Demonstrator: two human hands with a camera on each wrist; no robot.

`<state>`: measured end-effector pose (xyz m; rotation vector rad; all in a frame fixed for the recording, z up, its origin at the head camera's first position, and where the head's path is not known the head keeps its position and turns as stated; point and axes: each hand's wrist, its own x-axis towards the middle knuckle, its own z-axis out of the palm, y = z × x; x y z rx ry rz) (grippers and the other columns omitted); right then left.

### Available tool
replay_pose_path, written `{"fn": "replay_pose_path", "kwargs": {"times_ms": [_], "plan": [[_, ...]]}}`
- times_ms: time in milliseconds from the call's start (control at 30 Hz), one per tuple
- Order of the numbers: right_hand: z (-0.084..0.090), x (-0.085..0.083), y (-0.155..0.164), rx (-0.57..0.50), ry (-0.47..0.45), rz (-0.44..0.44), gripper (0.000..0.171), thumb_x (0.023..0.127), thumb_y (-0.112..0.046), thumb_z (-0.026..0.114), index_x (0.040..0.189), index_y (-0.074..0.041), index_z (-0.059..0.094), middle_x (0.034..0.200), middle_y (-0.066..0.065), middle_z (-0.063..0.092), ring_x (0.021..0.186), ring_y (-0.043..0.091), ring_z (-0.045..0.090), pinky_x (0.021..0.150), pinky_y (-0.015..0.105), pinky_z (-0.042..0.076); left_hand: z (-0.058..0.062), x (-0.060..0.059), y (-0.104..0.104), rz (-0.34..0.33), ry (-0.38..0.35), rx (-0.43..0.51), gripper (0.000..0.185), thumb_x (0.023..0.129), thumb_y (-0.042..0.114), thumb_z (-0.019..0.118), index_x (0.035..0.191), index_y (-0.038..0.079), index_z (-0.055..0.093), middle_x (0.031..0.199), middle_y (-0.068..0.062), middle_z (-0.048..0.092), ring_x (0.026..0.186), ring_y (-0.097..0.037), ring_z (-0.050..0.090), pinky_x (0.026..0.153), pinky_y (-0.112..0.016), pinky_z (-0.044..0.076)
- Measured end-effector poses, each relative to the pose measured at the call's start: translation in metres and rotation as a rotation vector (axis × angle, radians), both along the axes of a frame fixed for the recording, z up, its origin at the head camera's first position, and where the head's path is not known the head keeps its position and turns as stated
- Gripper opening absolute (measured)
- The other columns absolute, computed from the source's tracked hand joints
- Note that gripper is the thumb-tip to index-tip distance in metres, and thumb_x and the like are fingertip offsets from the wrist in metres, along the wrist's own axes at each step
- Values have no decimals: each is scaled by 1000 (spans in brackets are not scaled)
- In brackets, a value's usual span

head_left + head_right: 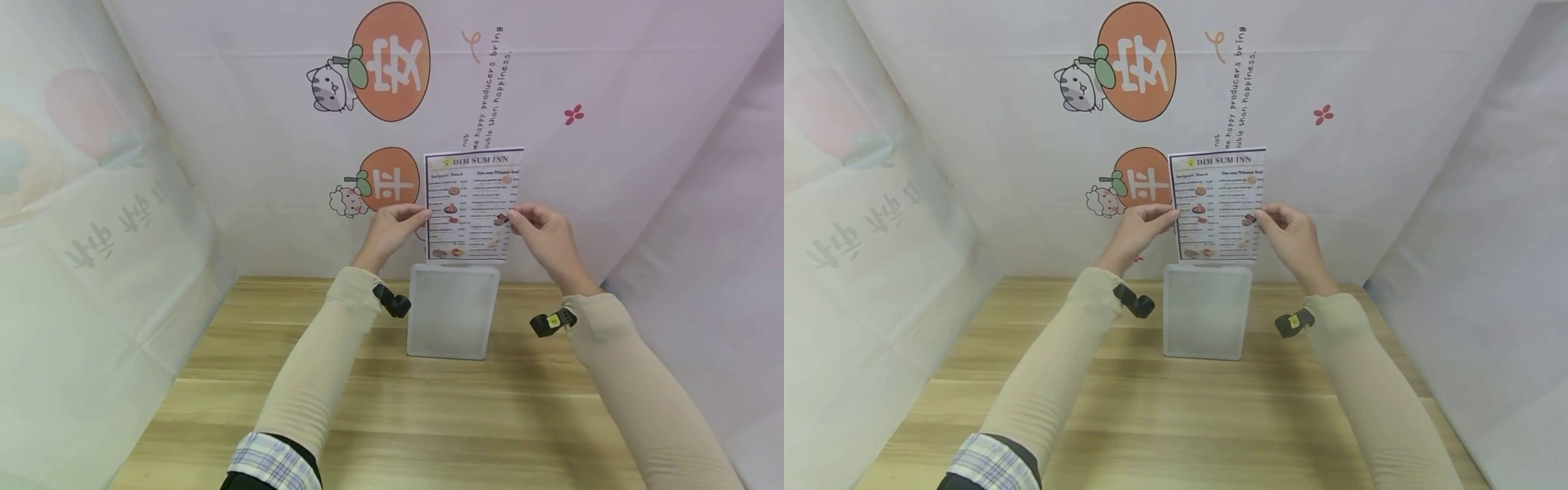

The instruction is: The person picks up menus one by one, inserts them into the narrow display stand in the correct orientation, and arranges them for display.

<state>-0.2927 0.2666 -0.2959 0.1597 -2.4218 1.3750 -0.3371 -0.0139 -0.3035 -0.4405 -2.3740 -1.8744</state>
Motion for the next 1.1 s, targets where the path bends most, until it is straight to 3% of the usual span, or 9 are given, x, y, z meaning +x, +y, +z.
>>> {"fn": "replay_pose_path", "kwargs": {"times_ms": [1100], "plan": [[-7, -2, -9, -10, -30, 47, 50, 100, -48, 57, 123, -4, 64, 116, 10, 65, 103, 20, 61, 93, 34, 48, -8, 0, -10, -16, -37, 30, 31, 94, 39, 71, 116, 17, 75, 108, 7, 73, 105, -10, 65, 97, -36, 48]]}}
